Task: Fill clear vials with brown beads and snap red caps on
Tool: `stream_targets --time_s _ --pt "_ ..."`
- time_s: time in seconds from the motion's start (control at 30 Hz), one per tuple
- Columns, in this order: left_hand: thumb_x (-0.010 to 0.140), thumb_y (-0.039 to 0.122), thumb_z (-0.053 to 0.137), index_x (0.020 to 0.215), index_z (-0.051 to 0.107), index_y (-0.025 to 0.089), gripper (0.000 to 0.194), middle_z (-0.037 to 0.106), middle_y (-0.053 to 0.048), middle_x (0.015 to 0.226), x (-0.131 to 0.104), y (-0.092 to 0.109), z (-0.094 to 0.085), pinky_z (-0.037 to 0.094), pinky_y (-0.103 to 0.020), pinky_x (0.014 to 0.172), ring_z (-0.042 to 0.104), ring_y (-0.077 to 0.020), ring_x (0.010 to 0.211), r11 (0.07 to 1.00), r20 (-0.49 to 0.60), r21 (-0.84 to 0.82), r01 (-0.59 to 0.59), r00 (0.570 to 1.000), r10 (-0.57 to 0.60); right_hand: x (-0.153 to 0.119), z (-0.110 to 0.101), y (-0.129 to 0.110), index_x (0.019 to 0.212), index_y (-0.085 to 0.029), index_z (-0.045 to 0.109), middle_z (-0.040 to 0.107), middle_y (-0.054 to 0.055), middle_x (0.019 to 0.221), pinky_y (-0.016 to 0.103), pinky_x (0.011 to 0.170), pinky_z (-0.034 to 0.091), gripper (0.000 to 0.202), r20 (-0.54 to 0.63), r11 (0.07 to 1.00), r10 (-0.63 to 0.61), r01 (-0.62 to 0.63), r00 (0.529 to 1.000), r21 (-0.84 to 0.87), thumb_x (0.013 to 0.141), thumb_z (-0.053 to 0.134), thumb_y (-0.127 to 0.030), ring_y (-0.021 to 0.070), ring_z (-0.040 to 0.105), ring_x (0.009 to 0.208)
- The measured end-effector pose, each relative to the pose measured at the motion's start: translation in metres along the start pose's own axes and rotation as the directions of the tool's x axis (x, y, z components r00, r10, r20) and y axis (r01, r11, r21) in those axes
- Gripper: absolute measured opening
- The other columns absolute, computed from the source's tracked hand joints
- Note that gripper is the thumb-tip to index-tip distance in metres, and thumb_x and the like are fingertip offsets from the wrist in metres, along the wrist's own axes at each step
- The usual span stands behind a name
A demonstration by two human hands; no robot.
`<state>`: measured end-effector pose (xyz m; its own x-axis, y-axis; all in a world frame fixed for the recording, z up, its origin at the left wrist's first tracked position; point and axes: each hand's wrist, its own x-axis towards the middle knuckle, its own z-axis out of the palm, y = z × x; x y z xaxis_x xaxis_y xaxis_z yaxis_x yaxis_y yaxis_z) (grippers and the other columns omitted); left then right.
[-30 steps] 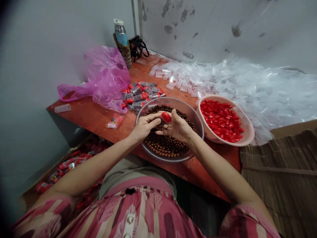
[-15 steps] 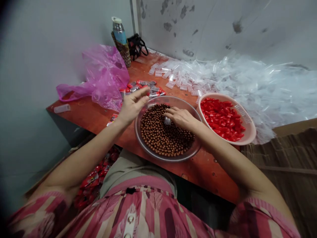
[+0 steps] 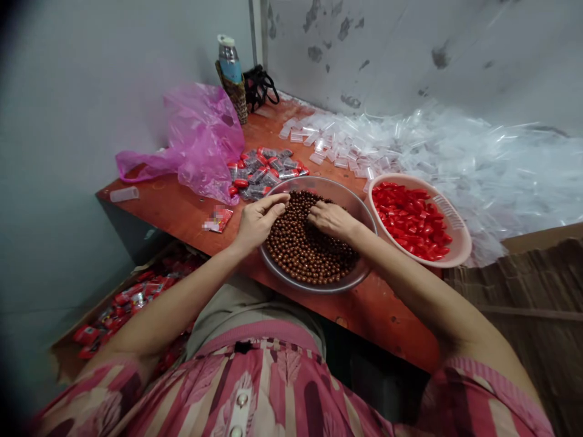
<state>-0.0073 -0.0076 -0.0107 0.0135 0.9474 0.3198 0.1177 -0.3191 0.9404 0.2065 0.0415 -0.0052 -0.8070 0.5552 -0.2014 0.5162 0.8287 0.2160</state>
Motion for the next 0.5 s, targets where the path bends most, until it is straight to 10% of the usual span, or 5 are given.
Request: stream_targets --time_s 0.17,0.4,0.5 --pt "0.088 0.022 0.053 0.110 0.071 0.016 0.029 0.073 -0.008 0.113 -0.002 -0.006 -0.001 0.052 -0.033 0.096 0.068 -0.0185 0.104 1.000 -0.035 0.019 -0.017 0.999 0.017 0.020 0.006 -0.036 0.090 -0.012 0.061 0.065 0.011 0.091 0.031 0.077 0.044 0.020 -0.069 0.878 -0.057 0.083 0.996 0.471 0.081 0.046 -0.002 0.0198 0.057 0.085" --pt "0.085 0.019 0.054 0.117 0.067 0.016 0.035 0.071 -0.009 0.118 -0.001 0.004 -0.002 0.051 -0.034 0.099 0.067 -0.0194 0.107 1.000 0.050 0.003 0.024 0.998 -0.024 -0.006 -0.013 -0.031 0.092 -0.016 0.062 0.068 0.001 0.086 0.031 0.077 0.050 0.026 -0.048 0.042 0.355 0.035 0.934 0.999 0.073 0.073 -0.030 0.0149 0.062 0.079" --pt "0.077 0.020 0.063 0.128 0.060 0.012 0.051 0.065 -0.013 0.127 -0.002 0.008 0.004 0.051 -0.035 0.099 0.066 -0.0231 0.112 0.987 0.222 -0.092 0.132 0.969 -0.109 -0.016 -0.021 -0.032 0.088 -0.017 0.061 0.067 -0.001 0.083 0.028 0.076 0.050 0.028 -0.025 -0.109 0.463 0.085 0.886 0.990 0.069 0.078 -0.029 0.0128 0.062 0.075"
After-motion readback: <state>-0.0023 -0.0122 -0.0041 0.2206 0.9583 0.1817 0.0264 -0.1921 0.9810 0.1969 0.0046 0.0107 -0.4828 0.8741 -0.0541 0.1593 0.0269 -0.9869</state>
